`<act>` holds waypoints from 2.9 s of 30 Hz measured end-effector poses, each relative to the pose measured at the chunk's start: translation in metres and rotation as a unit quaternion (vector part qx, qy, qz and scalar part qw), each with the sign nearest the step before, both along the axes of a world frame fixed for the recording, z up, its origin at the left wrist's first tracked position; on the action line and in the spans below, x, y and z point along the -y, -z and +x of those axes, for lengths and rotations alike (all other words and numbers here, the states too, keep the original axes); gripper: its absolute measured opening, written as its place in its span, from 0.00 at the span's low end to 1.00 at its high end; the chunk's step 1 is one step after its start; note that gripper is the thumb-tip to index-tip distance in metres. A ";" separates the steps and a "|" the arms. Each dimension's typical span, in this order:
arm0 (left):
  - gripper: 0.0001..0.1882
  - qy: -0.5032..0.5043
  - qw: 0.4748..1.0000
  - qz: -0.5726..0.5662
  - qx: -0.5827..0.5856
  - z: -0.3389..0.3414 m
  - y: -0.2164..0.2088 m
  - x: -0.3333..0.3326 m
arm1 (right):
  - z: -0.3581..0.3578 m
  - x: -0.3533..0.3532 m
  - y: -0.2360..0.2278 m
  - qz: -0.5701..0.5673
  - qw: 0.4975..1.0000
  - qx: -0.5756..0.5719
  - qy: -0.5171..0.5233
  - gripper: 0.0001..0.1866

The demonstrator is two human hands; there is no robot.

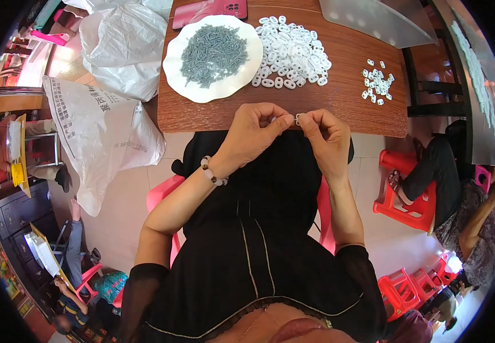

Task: Assembling small white plastic components by inserting tiny pins into them.

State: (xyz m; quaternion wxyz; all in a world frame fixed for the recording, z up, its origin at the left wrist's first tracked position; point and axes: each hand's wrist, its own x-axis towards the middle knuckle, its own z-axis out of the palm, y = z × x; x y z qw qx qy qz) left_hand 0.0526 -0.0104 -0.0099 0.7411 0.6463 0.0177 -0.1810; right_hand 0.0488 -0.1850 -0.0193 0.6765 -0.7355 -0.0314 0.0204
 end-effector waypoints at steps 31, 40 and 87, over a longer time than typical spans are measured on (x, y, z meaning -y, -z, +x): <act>0.11 -0.022 0.998 -0.059 -0.031 -0.009 -0.003 0.005 | -0.006 0.000 -0.002 0.032 0.999 0.015 0.014 0.07; 0.10 -0.026 0.998 -0.055 -0.007 -0.007 0.001 0.006 | -0.006 -0.001 -0.003 0.004 1.000 0.013 0.012 0.07; 0.12 -0.031 0.992 -0.124 0.024 -0.020 0.013 0.008 | -0.006 -0.003 -0.010 0.192 0.980 -0.050 -0.020 0.07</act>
